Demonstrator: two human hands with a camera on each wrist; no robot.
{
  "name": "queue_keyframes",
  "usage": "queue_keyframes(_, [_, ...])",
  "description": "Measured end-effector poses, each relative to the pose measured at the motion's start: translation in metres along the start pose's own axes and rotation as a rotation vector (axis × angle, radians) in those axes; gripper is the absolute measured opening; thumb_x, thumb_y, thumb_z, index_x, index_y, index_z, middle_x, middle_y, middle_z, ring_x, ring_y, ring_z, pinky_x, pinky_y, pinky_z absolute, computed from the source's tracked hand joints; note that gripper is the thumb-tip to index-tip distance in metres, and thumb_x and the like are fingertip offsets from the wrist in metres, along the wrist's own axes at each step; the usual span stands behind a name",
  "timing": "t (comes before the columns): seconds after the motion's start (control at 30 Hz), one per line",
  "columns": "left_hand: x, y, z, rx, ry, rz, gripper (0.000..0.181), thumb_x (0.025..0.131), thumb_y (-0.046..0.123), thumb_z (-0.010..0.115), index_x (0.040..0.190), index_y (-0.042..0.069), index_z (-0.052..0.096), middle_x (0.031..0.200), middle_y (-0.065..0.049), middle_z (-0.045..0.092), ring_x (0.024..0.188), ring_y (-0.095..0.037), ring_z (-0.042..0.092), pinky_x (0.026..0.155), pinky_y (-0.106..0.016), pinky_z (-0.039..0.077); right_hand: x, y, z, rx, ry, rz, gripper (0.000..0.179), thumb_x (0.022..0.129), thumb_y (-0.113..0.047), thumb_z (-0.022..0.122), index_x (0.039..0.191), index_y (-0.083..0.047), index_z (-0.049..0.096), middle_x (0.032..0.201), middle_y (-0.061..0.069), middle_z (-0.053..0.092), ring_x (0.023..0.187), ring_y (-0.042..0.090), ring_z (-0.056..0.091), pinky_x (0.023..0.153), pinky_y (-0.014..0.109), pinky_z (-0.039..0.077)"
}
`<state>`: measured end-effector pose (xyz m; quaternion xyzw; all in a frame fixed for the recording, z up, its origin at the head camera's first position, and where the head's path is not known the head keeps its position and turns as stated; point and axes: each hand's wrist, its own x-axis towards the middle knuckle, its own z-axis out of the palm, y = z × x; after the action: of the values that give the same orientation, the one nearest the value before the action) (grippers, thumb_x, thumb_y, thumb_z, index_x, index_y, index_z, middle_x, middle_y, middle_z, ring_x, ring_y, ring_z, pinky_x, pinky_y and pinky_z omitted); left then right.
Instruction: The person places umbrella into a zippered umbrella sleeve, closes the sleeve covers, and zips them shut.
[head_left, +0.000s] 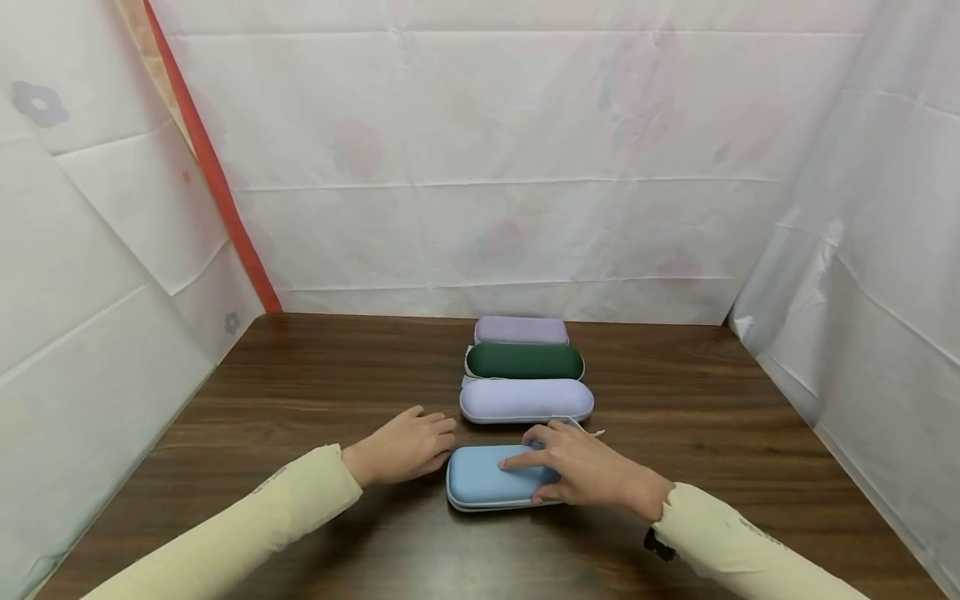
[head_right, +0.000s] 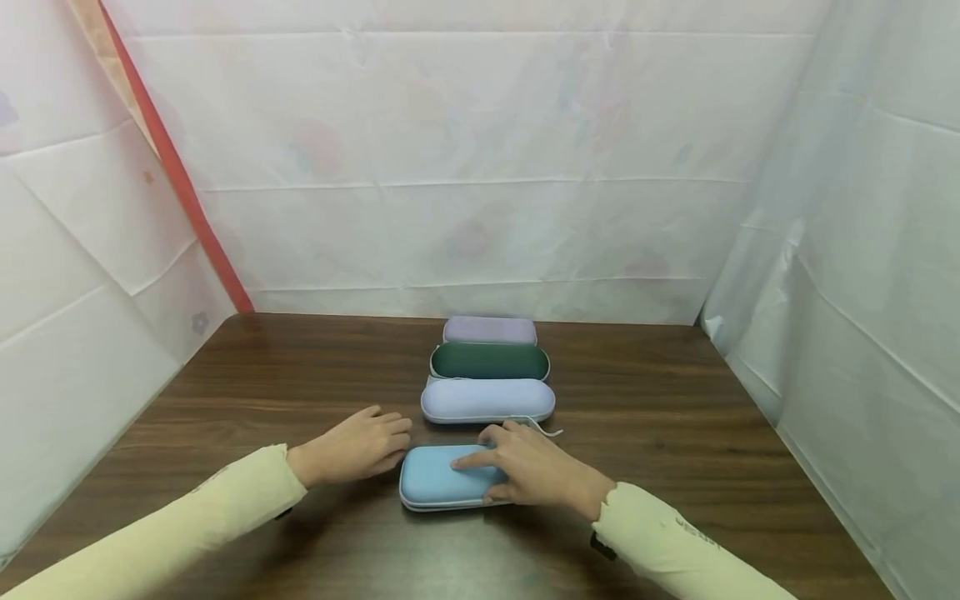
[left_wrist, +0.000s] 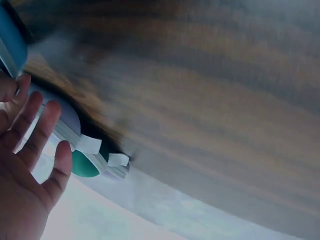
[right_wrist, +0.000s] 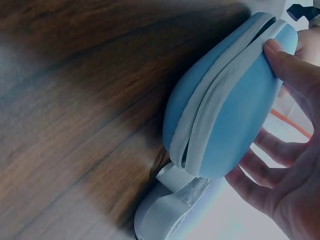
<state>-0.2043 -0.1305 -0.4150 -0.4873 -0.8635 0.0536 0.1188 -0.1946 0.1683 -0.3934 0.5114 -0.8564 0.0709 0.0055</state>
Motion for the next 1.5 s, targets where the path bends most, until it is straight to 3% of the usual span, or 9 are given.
queue_keyframes(0.2, [-0.011, 0.008, 0.001, -0.002, 0.122, -0.029, 0.008, 0.086, 0.02, 0.068, 0.081, 0.015, 0.065, 0.083, 0.004, 0.052, 0.076, -0.013, 0.052, 0.06, -0.032, 0.034, -0.001, -0.003, 0.002, 0.014, 0.035, 0.024, 0.051, 0.08, -0.039, 0.076, 0.128, -0.033, 0.061, 0.116, 0.005, 0.059, 0.101, 0.019, 0.054, 0.087, 0.044, 0.043])
queue_keyframes(0.37, [-0.018, 0.018, 0.0, -0.029, 0.154, -0.073, 0.01, 0.085, 0.018, 0.069, 0.077, 0.016, 0.064, 0.08, 0.005, 0.05, 0.072, -0.011, 0.049, 0.059, -0.029, 0.028, -0.003, -0.007, 0.005, 0.0, 0.078, 0.029, 0.052, 0.078, -0.039, 0.077, 0.127, -0.033, 0.062, 0.114, 0.005, 0.06, 0.1, 0.02, 0.054, 0.085, 0.041, 0.042])
queue_keyframes(0.7, [-0.02, 0.033, -0.004, -0.019, 0.14, -0.15, 0.007, 0.084, 0.019, 0.069, 0.079, 0.015, 0.066, 0.082, 0.005, 0.053, 0.075, -0.012, 0.053, 0.059, -0.03, 0.033, -0.006, -0.019, 0.009, -0.023, 0.15, 0.112, 0.051, 0.078, -0.04, 0.078, 0.126, -0.029, 0.064, 0.108, 0.008, 0.061, 0.094, 0.023, 0.055, 0.079, 0.04, 0.046])
queue_keyframes(0.93, [-0.017, 0.038, -0.004, 0.015, 0.144, -0.182, 0.01, 0.084, 0.02, 0.07, 0.077, 0.015, 0.064, 0.08, 0.005, 0.052, 0.072, -0.012, 0.052, 0.057, -0.028, 0.028, -0.007, -0.031, 0.011, -0.06, 0.13, 0.207, 0.051, 0.08, -0.045, 0.074, 0.127, -0.03, 0.063, 0.1, 0.008, 0.059, 0.083, 0.019, 0.054, 0.068, 0.034, 0.046])
queue_keyframes(1.3, [-0.012, 0.046, -0.003, 0.034, 0.159, -0.196, 0.011, 0.083, 0.02, 0.07, 0.075, 0.016, 0.063, 0.078, 0.005, 0.05, 0.07, -0.012, 0.05, 0.058, -0.028, 0.03, -0.004, -0.051, 0.013, -0.143, 0.171, 0.335, 0.052, 0.077, -0.05, 0.074, 0.123, -0.027, 0.065, 0.084, 0.006, 0.055, 0.069, 0.017, 0.049, 0.056, 0.03, 0.043])
queue_keyframes(1.5, [-0.009, 0.049, -0.004, 0.044, 0.172, -0.213, 0.013, 0.082, 0.02, 0.072, 0.074, 0.014, 0.064, 0.079, 0.003, 0.053, 0.071, -0.013, 0.052, 0.058, -0.029, 0.033, 0.002, -0.061, 0.014, -0.157, 0.142, 0.375, 0.054, 0.079, -0.052, 0.071, 0.125, -0.024, 0.062, 0.079, 0.008, 0.052, 0.06, 0.017, 0.045, 0.05, 0.029, 0.041])
